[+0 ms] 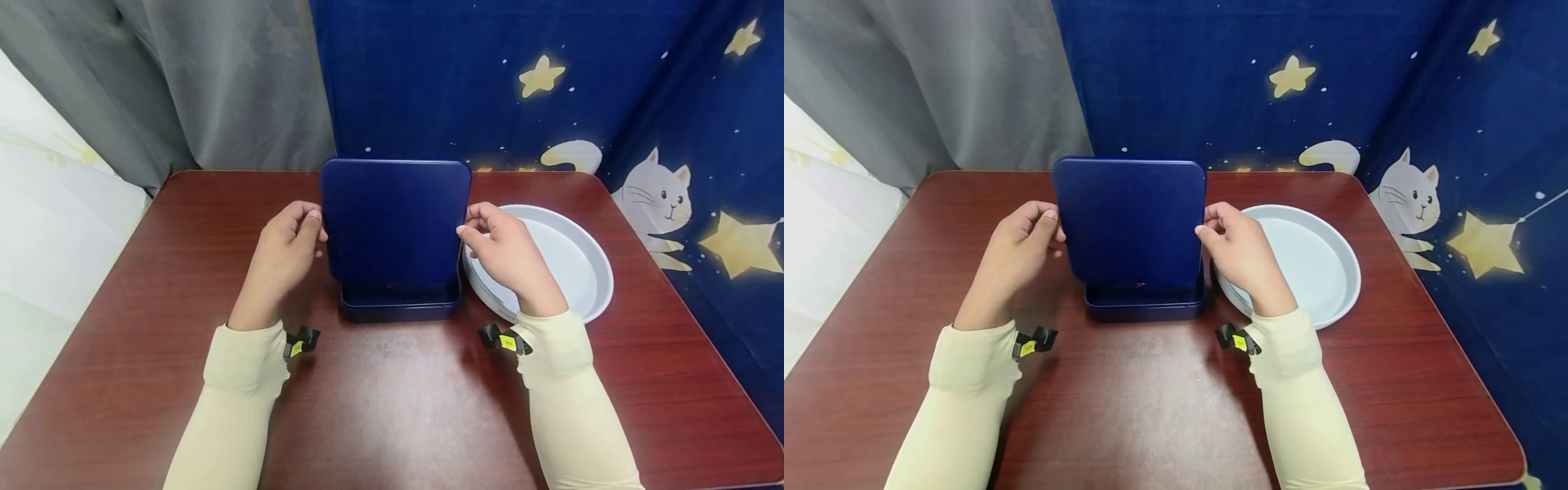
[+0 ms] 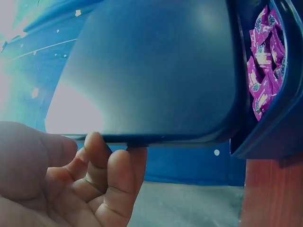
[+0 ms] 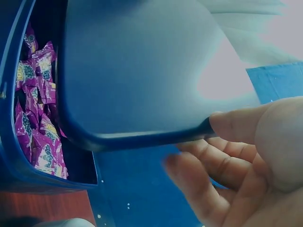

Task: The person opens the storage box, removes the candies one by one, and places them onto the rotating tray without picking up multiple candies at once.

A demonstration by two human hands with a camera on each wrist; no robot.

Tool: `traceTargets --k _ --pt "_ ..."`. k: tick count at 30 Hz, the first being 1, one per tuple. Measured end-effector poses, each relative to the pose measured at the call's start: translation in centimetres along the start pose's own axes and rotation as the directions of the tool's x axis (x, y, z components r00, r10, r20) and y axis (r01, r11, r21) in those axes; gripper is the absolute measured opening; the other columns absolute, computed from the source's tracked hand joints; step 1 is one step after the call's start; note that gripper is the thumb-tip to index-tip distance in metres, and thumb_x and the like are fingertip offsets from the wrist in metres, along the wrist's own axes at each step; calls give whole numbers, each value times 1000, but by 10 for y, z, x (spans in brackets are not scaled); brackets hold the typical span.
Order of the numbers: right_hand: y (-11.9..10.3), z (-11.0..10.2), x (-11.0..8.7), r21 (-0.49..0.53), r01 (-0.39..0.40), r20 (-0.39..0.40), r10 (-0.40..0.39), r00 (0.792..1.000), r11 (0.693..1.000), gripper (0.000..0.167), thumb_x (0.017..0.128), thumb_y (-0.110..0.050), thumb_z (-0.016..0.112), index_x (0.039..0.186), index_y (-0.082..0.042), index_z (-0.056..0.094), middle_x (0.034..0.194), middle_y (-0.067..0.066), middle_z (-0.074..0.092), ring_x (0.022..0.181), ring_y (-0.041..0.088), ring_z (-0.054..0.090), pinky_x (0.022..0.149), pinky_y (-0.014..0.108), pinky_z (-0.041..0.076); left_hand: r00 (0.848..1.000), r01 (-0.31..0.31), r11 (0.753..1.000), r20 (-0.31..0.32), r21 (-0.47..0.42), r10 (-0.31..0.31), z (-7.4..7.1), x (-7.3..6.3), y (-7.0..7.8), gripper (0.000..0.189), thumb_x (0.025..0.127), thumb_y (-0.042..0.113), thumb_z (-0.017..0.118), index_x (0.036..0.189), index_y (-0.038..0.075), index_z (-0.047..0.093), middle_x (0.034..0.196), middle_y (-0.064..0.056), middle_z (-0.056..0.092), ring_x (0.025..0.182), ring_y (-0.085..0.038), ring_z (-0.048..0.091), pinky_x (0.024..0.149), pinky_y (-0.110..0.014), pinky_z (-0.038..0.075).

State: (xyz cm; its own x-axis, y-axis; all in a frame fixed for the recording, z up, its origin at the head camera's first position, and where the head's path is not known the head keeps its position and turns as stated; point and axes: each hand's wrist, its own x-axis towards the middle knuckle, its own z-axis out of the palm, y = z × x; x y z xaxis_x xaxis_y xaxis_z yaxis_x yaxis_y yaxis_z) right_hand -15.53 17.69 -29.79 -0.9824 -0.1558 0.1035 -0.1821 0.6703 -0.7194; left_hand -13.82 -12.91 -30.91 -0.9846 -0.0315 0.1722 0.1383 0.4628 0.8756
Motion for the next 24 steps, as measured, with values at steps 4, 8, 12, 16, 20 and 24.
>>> traceTargets --k 4,8,12,16,20,24 --pt "0 -1 1 10 22 -46 -21 999 1000 19 99 -17 58 112 -4 59 100 11 63 88 26 60 78 40 47 1000 4 1000 -1 1 -4 0 0 1 30 106 27 40 106 4 60 90 -12 65 79 -23 62 68 -25 53" --pt "-1 0 2 133 15 -32 -11 999 991 16 100 -13 56 112 -3 56 103 12 64 85 29 68 69 33 55 1000 7 1000 1 3 -7 0 2 1 30 106 26 40 104 4 61 92 -12 67 80 -21 63 67 -26 54" --pt "-1 1 3 189 21 -57 -10 998 982 14 99 -9 54 112 -4 57 104 11 67 83 24 72 76 29 52 1000 8 999 13 31 -8 -1 3 0 34 107 30 39 108 5 63 96 -11 66 83 -24 61 71 -31 51" --pt "0 1 4 188 54 -128 -30 991 981 18 98 -3 49 111 -2 61 113 8 68 79 16 69 81 32 50 999 10 999 37 48 -11 -2 4 -1 36 107 31 39 114 7 65 97 -11 63 87 -25 57 74 -35 46" --pt "0 3 6 245 52 -161 -12 987 968 24 97 -1 44 115 -1 60 120 10 63 85 18 67 87 37 52 998 13 999 60 46 -16 0 6 -2 30 105 25 46 114 4 64 96 -13 65 84 -29 62 72 -33 50" --pt "-1 5 7 275 13 -154 31 988 961 30 97 -4 48 127 -4 54 125 12 58 91 26 67 90 42 50 997 15 998 72 63 -20 0 7 -3 27 102 20 51 120 4 63 99 -12 67 82 -26 65 71 -30 52"
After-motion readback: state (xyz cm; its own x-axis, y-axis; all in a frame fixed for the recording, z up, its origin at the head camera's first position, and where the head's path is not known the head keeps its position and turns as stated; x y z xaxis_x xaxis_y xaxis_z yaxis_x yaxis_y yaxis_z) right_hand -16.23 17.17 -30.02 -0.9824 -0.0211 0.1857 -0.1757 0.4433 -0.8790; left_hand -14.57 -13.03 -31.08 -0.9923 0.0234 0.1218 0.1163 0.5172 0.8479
